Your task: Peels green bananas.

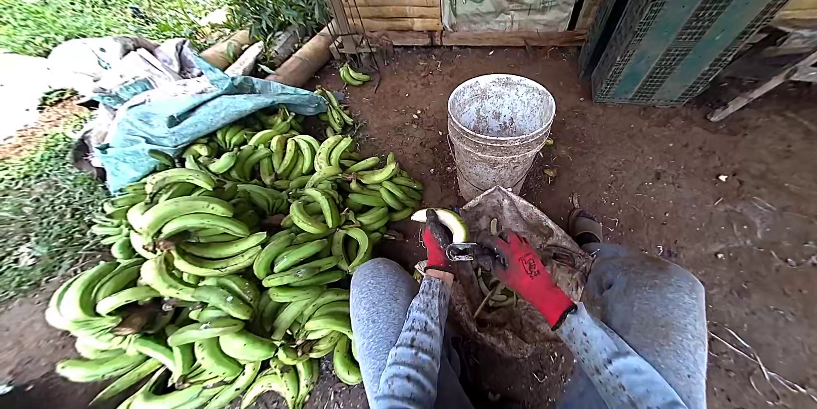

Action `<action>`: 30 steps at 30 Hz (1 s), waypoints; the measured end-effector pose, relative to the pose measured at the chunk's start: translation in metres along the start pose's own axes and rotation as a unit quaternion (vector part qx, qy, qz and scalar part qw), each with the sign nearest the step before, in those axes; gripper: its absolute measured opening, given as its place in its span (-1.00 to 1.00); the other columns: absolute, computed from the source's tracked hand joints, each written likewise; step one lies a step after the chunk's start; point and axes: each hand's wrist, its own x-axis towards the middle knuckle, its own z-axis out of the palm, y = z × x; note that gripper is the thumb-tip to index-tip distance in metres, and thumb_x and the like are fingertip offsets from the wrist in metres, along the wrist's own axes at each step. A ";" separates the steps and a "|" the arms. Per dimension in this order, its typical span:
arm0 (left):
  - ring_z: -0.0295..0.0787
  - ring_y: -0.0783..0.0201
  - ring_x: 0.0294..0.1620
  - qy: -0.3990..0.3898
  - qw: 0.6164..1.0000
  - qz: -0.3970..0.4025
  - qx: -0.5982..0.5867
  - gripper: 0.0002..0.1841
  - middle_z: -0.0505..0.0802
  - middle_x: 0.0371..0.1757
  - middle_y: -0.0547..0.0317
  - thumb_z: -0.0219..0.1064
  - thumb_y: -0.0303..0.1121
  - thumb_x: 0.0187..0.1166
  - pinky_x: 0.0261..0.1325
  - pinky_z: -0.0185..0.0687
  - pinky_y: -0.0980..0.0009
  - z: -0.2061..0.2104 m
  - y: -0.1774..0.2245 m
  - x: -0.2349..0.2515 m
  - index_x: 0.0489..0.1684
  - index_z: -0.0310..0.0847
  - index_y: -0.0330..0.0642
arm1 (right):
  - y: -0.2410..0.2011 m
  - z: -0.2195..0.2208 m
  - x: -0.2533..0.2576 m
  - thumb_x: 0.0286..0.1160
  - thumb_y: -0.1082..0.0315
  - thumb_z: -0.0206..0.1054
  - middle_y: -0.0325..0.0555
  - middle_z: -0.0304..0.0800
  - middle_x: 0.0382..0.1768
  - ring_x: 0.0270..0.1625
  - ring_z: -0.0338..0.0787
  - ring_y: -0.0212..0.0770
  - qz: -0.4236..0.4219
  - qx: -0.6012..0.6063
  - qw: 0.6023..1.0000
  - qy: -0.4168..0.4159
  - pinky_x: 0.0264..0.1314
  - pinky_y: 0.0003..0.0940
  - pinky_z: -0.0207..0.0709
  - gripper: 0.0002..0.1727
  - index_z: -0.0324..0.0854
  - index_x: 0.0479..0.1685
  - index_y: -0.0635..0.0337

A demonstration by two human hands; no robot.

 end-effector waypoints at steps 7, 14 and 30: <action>0.80 0.23 -0.25 -0.142 0.987 -0.027 -0.072 -0.49 0.81 -0.24 0.02 -0.27 -0.11 0.94 -0.13 0.77 0.29 -0.001 -0.005 -0.005 0.12 0.58 -0.29 | 0.006 -0.009 0.020 0.64 0.27 0.20 0.36 0.55 0.48 0.48 0.61 0.31 0.065 -0.020 0.998 0.000 0.54 0.20 0.43 -0.47 0.53 0.63 0.02; 0.73 0.14 0.12 -0.126 0.968 0.041 0.215 -0.51 0.76 0.16 -0.20 -0.21 -0.21 0.94 0.28 0.63 0.18 -0.004 -0.003 -0.003 0.40 0.53 -0.39 | 0.008 -0.009 0.030 0.64 0.33 0.21 0.48 0.54 0.46 0.55 0.51 0.44 0.053 -0.057 0.997 0.024 0.63 0.28 0.28 -0.51 0.59 0.57 0.06; 0.60 0.31 -0.73 -0.173 0.926 -0.173 -0.288 -0.36 0.60 -0.71 0.19 -0.36 0.09 0.86 -0.61 0.62 0.44 -0.005 0.014 -0.002 -0.49 0.43 -0.13 | 0.034 -0.017 0.007 0.46 0.31 0.41 0.32 0.74 0.28 0.41 0.66 0.30 -0.146 0.054 0.987 0.047 0.59 0.26 0.34 -0.58 0.81 0.33 -0.12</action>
